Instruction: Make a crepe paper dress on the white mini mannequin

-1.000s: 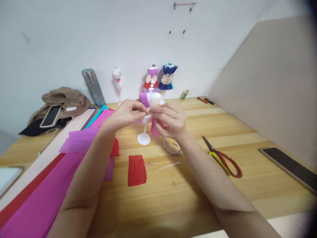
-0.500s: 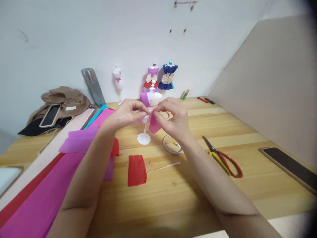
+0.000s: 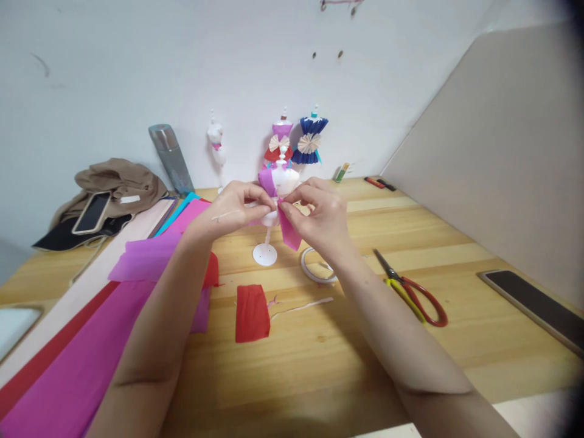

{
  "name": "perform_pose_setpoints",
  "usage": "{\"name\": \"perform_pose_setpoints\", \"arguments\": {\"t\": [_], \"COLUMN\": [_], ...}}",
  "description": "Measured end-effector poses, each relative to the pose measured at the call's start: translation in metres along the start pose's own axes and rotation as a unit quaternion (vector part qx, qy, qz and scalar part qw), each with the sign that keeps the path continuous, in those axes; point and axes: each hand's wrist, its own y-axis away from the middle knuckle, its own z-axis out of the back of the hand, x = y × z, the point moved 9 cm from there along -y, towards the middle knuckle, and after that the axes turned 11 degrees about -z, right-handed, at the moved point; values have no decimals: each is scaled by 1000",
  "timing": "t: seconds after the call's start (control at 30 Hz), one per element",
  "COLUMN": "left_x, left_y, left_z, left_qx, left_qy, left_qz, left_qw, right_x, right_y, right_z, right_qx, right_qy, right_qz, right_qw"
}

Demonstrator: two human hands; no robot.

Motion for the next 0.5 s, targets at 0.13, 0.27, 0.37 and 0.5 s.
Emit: {"name": "perform_pose_setpoints", "arguments": {"t": [0.13,0.27,0.37,0.5], "left_x": [-2,0,0,0], "left_y": [0,0,-1,-1], "left_z": [0,0,-1,-1], "left_qx": [1,-2,3,2], "left_qy": [-6,-7,-8,-7], "left_qz": [0,2,-1,-4], "left_qw": [1000,1000,1000,1000], "right_x": [-10,-30,-41,-50], "right_y": [-2,-4,-3,-4], "right_z": [-3,-10,-12,-17], "right_qx": [10,24,4,6], "right_qy": [-6,-37,-66,-110], "right_qz": [-42,-135,-182,-187], "right_qw": [999,990,981,976]}}
